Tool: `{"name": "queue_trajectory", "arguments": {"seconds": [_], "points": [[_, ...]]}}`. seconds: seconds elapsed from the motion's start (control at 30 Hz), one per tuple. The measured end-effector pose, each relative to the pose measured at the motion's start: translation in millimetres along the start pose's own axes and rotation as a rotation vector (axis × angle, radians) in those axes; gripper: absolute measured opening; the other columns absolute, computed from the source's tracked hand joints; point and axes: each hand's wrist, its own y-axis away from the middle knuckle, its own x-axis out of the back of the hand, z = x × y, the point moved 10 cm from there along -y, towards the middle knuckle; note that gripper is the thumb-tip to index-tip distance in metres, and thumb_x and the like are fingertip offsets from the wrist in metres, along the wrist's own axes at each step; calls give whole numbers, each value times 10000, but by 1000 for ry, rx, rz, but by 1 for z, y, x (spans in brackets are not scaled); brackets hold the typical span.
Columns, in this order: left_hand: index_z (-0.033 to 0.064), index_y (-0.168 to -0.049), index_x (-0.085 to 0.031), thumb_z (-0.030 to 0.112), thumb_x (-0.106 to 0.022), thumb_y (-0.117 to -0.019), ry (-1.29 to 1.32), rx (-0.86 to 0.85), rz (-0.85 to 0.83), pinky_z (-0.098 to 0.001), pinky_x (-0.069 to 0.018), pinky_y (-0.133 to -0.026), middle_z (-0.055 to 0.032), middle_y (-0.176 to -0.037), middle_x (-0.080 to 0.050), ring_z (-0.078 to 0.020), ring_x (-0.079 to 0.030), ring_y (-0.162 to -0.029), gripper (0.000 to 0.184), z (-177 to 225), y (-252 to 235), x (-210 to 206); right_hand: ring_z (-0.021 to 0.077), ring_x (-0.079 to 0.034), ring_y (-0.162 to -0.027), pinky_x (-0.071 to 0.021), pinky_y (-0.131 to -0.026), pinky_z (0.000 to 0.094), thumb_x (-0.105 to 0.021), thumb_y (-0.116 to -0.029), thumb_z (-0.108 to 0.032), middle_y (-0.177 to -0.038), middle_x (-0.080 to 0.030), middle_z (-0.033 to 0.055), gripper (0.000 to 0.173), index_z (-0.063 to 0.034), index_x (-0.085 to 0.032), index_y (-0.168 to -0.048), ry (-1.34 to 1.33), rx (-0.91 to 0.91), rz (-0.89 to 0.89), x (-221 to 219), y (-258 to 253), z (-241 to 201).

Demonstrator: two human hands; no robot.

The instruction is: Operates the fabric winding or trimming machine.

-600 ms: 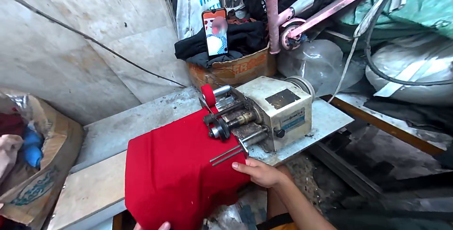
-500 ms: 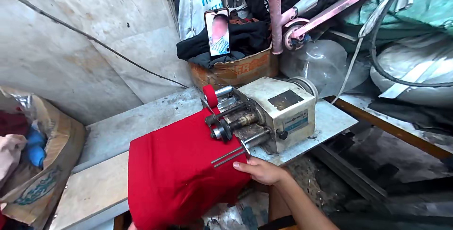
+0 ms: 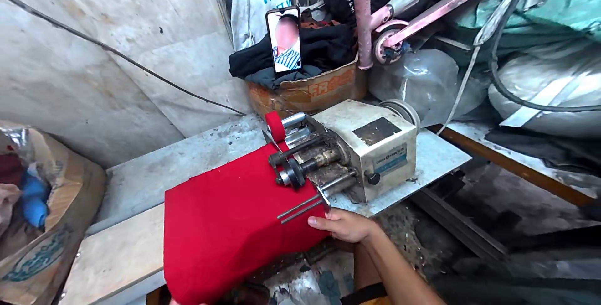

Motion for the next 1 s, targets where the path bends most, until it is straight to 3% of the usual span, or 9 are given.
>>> {"name": "queue_trajectory", "arguments": {"seconds": [0.07, 0.17, 0.27, 0.4, 0.47, 0.6, 0.7, 0.9, 1.0], "points": [[283, -1296, -650, 204, -744, -929, 55, -41, 30, -286, -559, -992, 92, -1190, -740, -48, -688, -1098, 387, 4, -4, 4, 26, -682, -1078, -556, -995, 287, -494, -1092, -261, -1121, -740, -91, 228, -159, -662, -1208, 16, 1, 3, -1, 0, 0], [303, -1192, -660, 150, -782, -893, -200, 7, 16, -252, -601, -899, 149, -1083, -755, -21, -713, -980, 357, 0, -4, -4, 37, -673, -1105, -544, -1017, 297, -492, -1093, -259, -1148, -735, -77, 239, -147, -659, -1222, 9, 28, 1, 0, -1, -1], [321, -1269, -657, 222, -734, -939, -11, -45, 29, -264, -561, -976, 122, -1167, -739, -22, -685, -1078, 353, 5, -3, -2, 38, -683, -1077, -555, -999, 299, -480, -1098, -268, -1121, -741, -81, 243, -154, -667, -1204, 5, 34, -7, 0, 0, -1], [291, -1181, -679, 164, -770, -907, -213, -54, 80, -245, -607, -874, 143, -1060, -758, -22, -717, -959, 316, 4, -2, -6, 36, -687, -1066, -559, -990, 299, -479, -1096, -265, -1111, -741, -86, 236, -164, -663, -1202, 6, 17, -4, 0, -1, -2], [314, -1246, -664, 218, -732, -942, -94, -98, 83, -248, -573, -943, 132, -1135, -745, -18, -694, -1045, 326, 7, -1, -6, 37, -682, -1081, -554, -1001, 299, -486, -1094, -269, -1125, -737, -85, 239, -158, -657, -1217, 4, 8, 0, 0, 1, -1], [235, -1233, -634, 132, -737, -928, -252, -62, 80, -264, -601, -913, 141, -1097, -747, -32, -709, -1012, 337, 8, -4, -11, 19, -687, -1053, -562, -978, 281, -488, -1090, -259, -1098, -745, -100, 228, -163, -669, -1190, 8, 4, 20, 0, 2, -3], [317, -1272, -647, 241, -720, -955, -78, -75, 52, -250, -577, -934, 126, -1153, -745, -25, -695, -1055, 334, 8, -4, -9, 37, -687, -1075, -558, -995, 296, -496, -1090, -274, -1122, -744, -84, 236, -165, -663, -1216, -23, 10, 16, 0, 2, -1], [306, -1190, -679, 214, -723, -950, -118, -52, 103, -235, -584, -897, 138, -1070, -759, -8, -704, -986, 261, 6, -5, 0, 41, -695, -1038, -571, -962, 299, -496, -1088, -283, -1091, -747, -76, 236, -161, -664, -1202, -21, -19, 8, 0, 2, 2], [232, -1189, -660, 115, -713, -947, -190, -50, 118, -257, -591, -900, 123, -1056, -756, -26, -706, -983, 274, 7, -4, 0, 40, -691, -1046, -565, -969, 297, -497, -1088, -276, -1098, -744, -69, 241, -140, -662, -1200, -3, -30, 9, -2, 3, 4]]}}
